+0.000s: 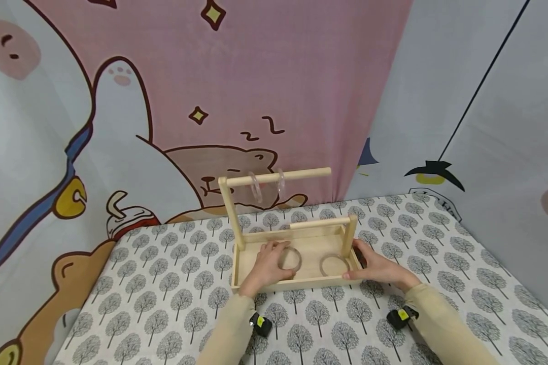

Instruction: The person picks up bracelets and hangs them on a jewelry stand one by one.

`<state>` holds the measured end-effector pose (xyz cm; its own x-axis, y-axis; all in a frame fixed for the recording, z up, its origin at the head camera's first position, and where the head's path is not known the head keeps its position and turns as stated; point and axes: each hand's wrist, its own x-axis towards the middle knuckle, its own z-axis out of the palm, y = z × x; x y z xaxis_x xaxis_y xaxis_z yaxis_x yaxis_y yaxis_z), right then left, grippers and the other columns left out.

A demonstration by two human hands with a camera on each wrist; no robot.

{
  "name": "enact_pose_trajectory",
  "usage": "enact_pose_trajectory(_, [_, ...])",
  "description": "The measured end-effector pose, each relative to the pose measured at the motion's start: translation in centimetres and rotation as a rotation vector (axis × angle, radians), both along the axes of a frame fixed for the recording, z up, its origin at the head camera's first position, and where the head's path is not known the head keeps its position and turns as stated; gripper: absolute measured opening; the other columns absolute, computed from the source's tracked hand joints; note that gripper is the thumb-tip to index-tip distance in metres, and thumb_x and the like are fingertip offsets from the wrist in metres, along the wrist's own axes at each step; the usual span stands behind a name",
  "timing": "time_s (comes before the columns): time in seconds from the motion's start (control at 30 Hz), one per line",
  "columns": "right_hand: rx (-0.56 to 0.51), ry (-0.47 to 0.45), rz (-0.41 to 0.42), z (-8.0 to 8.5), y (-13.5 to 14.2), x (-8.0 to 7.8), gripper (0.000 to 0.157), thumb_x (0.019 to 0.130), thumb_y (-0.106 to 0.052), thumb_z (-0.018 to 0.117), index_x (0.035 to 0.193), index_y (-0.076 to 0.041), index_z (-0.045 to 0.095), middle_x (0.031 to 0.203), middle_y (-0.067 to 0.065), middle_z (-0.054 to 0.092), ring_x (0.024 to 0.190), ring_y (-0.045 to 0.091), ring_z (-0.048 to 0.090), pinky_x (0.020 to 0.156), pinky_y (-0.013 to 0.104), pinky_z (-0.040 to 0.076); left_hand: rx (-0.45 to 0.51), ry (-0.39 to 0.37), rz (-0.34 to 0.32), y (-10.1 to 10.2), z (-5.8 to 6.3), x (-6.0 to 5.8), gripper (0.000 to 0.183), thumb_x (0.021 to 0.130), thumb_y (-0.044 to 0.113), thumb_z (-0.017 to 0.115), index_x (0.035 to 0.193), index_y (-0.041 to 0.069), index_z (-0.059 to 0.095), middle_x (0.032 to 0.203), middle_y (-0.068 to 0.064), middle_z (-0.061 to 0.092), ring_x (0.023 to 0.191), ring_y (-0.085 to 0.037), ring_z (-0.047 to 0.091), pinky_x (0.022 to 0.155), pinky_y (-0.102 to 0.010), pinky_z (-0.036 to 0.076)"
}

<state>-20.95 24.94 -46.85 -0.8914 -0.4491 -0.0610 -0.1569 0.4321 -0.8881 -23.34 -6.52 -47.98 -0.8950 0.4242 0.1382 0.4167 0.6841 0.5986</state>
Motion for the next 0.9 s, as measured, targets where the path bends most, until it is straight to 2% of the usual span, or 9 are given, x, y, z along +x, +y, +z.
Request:
enact_pose_trajectory(0.17, [0.0, -0.016, -0.013, -0.3, -0.1, -0.1, 0.094, 0.08, -0.024, 0.079, 0.149, -0.003, 0.019, 0.14, 0.024, 0.036, 0.121, 0.039, 0.041, 0.102, 0.06, 0.034, 0.079, -0.024, 0.016, -1.1, 0.1, 0.4, 0.079, 0.071, 0.027, 0.082, 0.139, 0.004, 0.049, 0.132, -0.021, 0.043, 0.117, -0.035, 0.04, 0.093, -0.058, 0.042])
enact_pose_trajectory(0.3, [0.0, -0.02, -0.024, -0.5, -0.1, -0.1, 0.096, 0.079, -0.024, 0.08, 0.149, -0.003, 0.019, 0.141, 0.025, 0.035, 0.124, 0.041, 0.039, 0.102, 0.063, 0.031, 0.116, -0.021, 0.024, -1.9, 0.0, 0.6, 0.075, 0.073, 0.026, 0.081, 0.137, 0.002, 0.051, 0.133, -0.023, 0.041, 0.119, -0.036, 0.038, 0.093, -0.06, 0.041])
enact_pose_trajectory(0.43, [0.002, -0.013, -0.024, -0.5, 0.0, -0.1, 0.096, 0.079, -0.024, 0.08, 0.149, -0.002, 0.019, 0.142, 0.025, 0.034, 0.125, 0.042, 0.038, 0.102, 0.065, 0.03, 0.144, -0.023, 0.024, -2.3, 0.1, 0.9, 0.073, 0.074, 0.026, 0.081, 0.136, 0.002, 0.051, 0.133, -0.024, 0.041, 0.118, -0.037, 0.039, 0.093, -0.06, 0.042])
enact_pose_trajectory(0.6, [0.004, -0.012, -0.018, -0.6, 0.1, -0.1, 0.095, 0.08, -0.024, 0.08, 0.149, -0.003, 0.019, 0.141, 0.024, 0.035, 0.123, 0.039, 0.04, 0.101, 0.061, 0.033, 0.179, -0.047, 0.023, -2.6, 0.6, 1.3, 0.071, 0.076, 0.024, 0.079, 0.137, 0.003, 0.05, 0.132, -0.023, 0.041, 0.116, -0.037, 0.044, 0.091, -0.059, 0.044])
enact_pose_trajectory(0.7, [-0.001, -0.012, -0.015, -0.6, 0.1, -0.1, 0.095, 0.08, -0.024, 0.08, 0.149, -0.003, 0.019, 0.14, 0.024, 0.036, 0.122, 0.039, 0.041, 0.101, 0.061, 0.033, 0.202, -0.055, 0.023, -2.7, 1.0, 1.5, 0.07, 0.078, 0.021, 0.078, 0.138, 0.002, 0.048, 0.132, -0.024, 0.042, 0.109, -0.038, 0.049, 0.089, -0.058, 0.046])
enact_pose_trajectory(0.9, [-0.013, -0.005, -0.009, -0.8, 0.1, -0.3, 0.095, 0.079, -0.023, 0.08, 0.149, -0.002, 0.019, 0.14, 0.025, 0.036, 0.123, 0.041, 0.04, 0.102, 0.064, 0.031, 0.25, -0.06, 0.028, -2.9, 1.3, 1.5, 0.07, 0.079, 0.016, 0.077, 0.138, -0.002, 0.045, 0.127, -0.025, 0.044, 0.093, -0.033, 0.053, 0.079, -0.043, 0.053])
